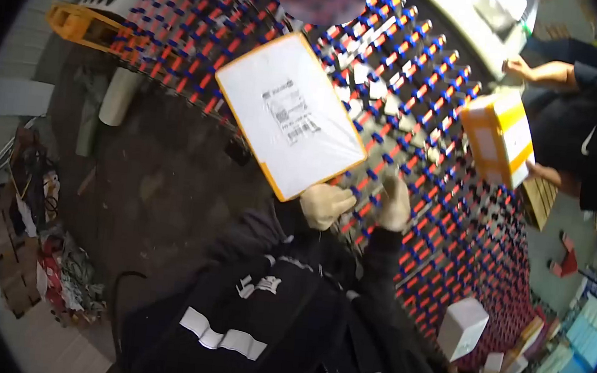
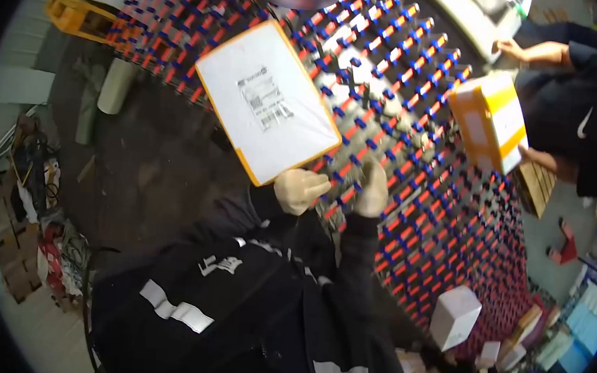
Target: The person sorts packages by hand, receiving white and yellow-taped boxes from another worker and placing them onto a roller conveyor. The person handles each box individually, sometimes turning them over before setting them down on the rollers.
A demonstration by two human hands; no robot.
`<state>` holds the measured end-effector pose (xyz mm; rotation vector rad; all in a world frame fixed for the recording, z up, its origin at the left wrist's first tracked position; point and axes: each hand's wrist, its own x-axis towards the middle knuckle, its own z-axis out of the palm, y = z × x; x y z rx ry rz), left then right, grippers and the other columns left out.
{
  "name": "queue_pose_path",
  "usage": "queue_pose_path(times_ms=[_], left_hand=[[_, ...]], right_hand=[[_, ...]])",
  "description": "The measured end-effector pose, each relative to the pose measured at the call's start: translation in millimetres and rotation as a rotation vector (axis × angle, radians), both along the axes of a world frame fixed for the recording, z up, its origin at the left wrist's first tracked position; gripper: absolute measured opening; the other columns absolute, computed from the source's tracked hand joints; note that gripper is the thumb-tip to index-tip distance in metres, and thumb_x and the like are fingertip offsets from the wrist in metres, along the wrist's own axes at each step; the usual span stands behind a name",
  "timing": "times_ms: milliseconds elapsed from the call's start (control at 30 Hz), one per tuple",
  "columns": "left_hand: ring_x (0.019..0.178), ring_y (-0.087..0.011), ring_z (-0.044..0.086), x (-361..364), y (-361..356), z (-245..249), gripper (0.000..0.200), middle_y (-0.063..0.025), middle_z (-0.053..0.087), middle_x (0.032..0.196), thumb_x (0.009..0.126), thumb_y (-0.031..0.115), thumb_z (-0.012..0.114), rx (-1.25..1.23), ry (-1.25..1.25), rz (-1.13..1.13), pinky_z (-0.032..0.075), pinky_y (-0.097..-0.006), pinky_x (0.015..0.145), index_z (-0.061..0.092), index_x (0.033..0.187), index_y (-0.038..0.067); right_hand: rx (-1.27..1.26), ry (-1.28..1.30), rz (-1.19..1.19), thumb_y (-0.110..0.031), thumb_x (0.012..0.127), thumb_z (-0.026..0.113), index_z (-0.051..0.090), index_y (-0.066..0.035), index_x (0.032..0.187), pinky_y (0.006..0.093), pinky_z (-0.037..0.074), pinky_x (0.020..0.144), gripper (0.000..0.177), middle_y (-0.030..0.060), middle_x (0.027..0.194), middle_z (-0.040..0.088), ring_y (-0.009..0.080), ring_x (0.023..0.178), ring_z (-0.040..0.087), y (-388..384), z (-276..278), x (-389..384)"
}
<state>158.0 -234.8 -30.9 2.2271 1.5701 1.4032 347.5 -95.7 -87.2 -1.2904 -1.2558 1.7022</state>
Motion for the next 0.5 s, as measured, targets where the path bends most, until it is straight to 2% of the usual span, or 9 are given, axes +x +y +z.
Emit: queue_pose_path(times_ms=[33, 67, 167, 233, 267, 300, 367, 400, 500], left_hand=[[0.075, -0.0328, 0.066, 12.9, -7.7, -4.9, 0.040, -0.0144, 0.063, 0.092, 0.070, 0.007, 0.068, -0.283, -0.062, -0.034, 0.054, -0.0390, 0.067, 0.063, 0.109, -0.001], [0.074, -0.0323, 0.065, 18.3, -2.9, -16.9, 0.036, -0.0133, 0.060, 0.085, 0.067, 0.006, 0.067, -0.287, -0.123, -0.098, 0.051, -0.0423, 0.063, 0.062, 0.102, 0.002], [0.072, -0.0313, 0.065, 15.8, -7.6, -11.0, 0.027, -0.0106, 0.063, 0.082, 0.072, 0.006, 0.069, -0.306, -0.254, -0.101, 0.050, -0.0425, 0.062, 0.066, 0.098, 0.003], [0.075, -0.0302, 0.066, -15.0, -14.6, 54.3, 0.024, -0.0125, 0.069, 0.090, 0.078, 0.005, 0.070, -0.128, -0.231, 0.036, 0.051, -0.0407, 0.060, 0.070, 0.102, 0.002], [0.084, -0.0308, 0.070, -30.3, -26.4, 57.3, 0.025, -0.0143, 0.073, 0.102, 0.082, 0.003, 0.070, -0.036, -0.112, 0.266, 0.054, -0.0423, 0.064, 0.072, 0.107, 0.002], [0.092, -0.0329, 0.070, -34.0, -40.5, 73.7, 0.019, -0.0131, 0.073, 0.108, 0.084, 0.002, 0.069, -0.457, 0.470, 0.843, 0.057, -0.0443, 0.073, 0.074, 0.103, 0.003], [0.094, -0.0304, 0.068, -137.5, -44.9, 55.5, 0.028, -0.0139, 0.071, 0.115, 0.090, -0.002, 0.065, 0.100, 0.450, 0.949, 0.055, -0.0407, 0.083, 0.069, 0.117, -0.001], [0.102, -0.0272, 0.067, -161.6, -37.5, 47.5, 0.031, -0.0140, 0.070, 0.120, 0.093, 0.000, 0.063, 0.076, -0.519, 1.055, 0.054, -0.0384, 0.090, 0.065, 0.124, -0.004], [0.113, -0.0257, 0.063, -284.5, -43.5, -37.2, 0.036, -0.0152, 0.067, 0.122, 0.096, 0.015, 0.069, 0.015, -0.387, 1.291, 0.048, -0.0369, 0.101, 0.064, 0.126, -0.004]], right_hand=[[-0.134, 0.061, 0.001, -0.034, 0.108, 0.051, 0.062, 0.000, 0.134, 0.0336, 0.047, 0.100, 0.044, 0.0097, 0.130, 0.065, 0.0179, 0.117, 0.061, -5.5, 21.7, -24.0], [0.011, -0.019, 0.116, -0.041, 0.108, 0.046, 0.059, -0.008, 0.142, 0.0362, 0.044, 0.106, 0.049, 0.0064, 0.138, 0.062, 0.0186, 0.127, 0.057, -6.9, 6.8, -27.1], [0.188, 0.046, 0.271, -0.031, 0.108, 0.049, 0.058, 0.003, 0.139, 0.0350, 0.042, 0.110, 0.047, 0.0142, 0.136, 0.063, 0.0235, 0.127, 0.058, -18.8, 3.9, -46.1], [0.192, -0.058, 0.268, -0.029, 0.106, 0.052, 0.061, 0.002, 0.136, 0.0344, 0.043, 0.108, 0.044, 0.0143, 0.133, 0.065, 0.0225, 0.125, 0.059, -35.1, 21.4, -49.9], [0.120, -0.122, 0.267, -0.029, 0.106, 0.054, 0.062, 0.001, 0.134, 0.0339, 0.044, 0.107, 0.043, 0.0135, 0.131, 0.066, 0.0219, 0.123, 0.060, -38.6, 5.6, -44.5], [0.048, -0.184, 0.266, -0.029, 0.105, 0.055, 0.063, 0.000, 0.133, 0.0333, 0.044, 0.106, 0.041, 0.0126, 0.129, 0.068, 0.0214, 0.121, 0.061, -42.8, -10.2, -38.7], [0.039, -0.175, 0.245, -0.028, 0.105, 0.056, 0.068, 0.000, 0.127, 0.0311, 0.045, 0.104, 0.037, 0.0105, 0.124, 0.070, 0.0187, 0.117, 0.063, -45.8, -34.9, -27.8], [-0.022, -0.133, 0.227, -0.027, 0.105, 0.056, 0.068, 0.000, 0.125, 0.0308, 0.045, 0.104, 0.036, 0.0100, 0.123, 0.070, 0.0180, 0.116, 0.063, -45.1, -51.6, -22.1], [-0.131, -0.017, 0.191, -0.026, 0.106, 0.055, 0.069, 0.002, 0.123, 0.0297, 0.046, 0.101, 0.036, 0.0086, 0.118, 0.071, 0.0166, 0.112, 0.062, -38.2, -59.8, -13.4]])
